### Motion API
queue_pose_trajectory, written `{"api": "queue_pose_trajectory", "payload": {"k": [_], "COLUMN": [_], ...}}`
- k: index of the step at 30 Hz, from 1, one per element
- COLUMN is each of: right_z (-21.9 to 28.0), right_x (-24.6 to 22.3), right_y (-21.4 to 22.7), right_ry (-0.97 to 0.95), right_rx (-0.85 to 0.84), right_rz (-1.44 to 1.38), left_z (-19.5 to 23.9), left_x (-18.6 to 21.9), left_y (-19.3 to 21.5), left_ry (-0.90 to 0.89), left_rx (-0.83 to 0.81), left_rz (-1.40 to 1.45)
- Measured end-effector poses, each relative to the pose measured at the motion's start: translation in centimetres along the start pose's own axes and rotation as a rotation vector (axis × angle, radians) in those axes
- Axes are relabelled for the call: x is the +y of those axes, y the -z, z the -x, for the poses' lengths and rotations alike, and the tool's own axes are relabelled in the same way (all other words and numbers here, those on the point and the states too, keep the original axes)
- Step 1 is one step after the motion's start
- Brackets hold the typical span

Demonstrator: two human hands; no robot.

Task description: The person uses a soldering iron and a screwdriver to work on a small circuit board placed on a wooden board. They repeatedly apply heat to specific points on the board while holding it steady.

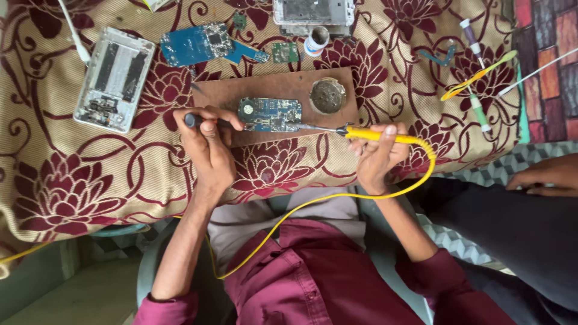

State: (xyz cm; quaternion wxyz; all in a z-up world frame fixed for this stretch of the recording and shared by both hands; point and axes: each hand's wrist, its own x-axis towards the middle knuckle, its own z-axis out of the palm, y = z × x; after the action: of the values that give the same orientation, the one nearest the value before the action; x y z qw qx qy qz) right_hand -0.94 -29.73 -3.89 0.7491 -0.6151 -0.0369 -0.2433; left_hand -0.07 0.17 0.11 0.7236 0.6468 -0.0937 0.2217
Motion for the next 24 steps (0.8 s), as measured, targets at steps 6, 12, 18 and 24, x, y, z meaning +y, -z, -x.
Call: {"api": "queue_pose_trajectory", "payload": {"k": [6, 12, 18, 24], "right_z": [-0.26, -0.15, -0.26, -0.26], "right_x": [0.05, 0.29, -0.10, -0.15], "right_y": [0.18, 0.37, 0.07, 0.05], "right_ry": [-0.035, -0.037, 0.031, 0.046], "right_rx": [0.072, 0.082, 0.124, 0.100], "right_rz": [0.010, -0.064, 0.038, 0.031], "left_z": [-0.26, -0.26, -0.36, -0.40], "left_x": [0.35, 0.25, 0.29, 0.37], "left_y": [-0.21, -0.12, -0.14, -0.08], "left_ry": [-0.028, -0.025, -0.057, -0.055], "left_rx": [0.011, -0.003, -0.009, -0.012], "left_rz": [-0.041, -0.042, -0.056, -0.085]}}
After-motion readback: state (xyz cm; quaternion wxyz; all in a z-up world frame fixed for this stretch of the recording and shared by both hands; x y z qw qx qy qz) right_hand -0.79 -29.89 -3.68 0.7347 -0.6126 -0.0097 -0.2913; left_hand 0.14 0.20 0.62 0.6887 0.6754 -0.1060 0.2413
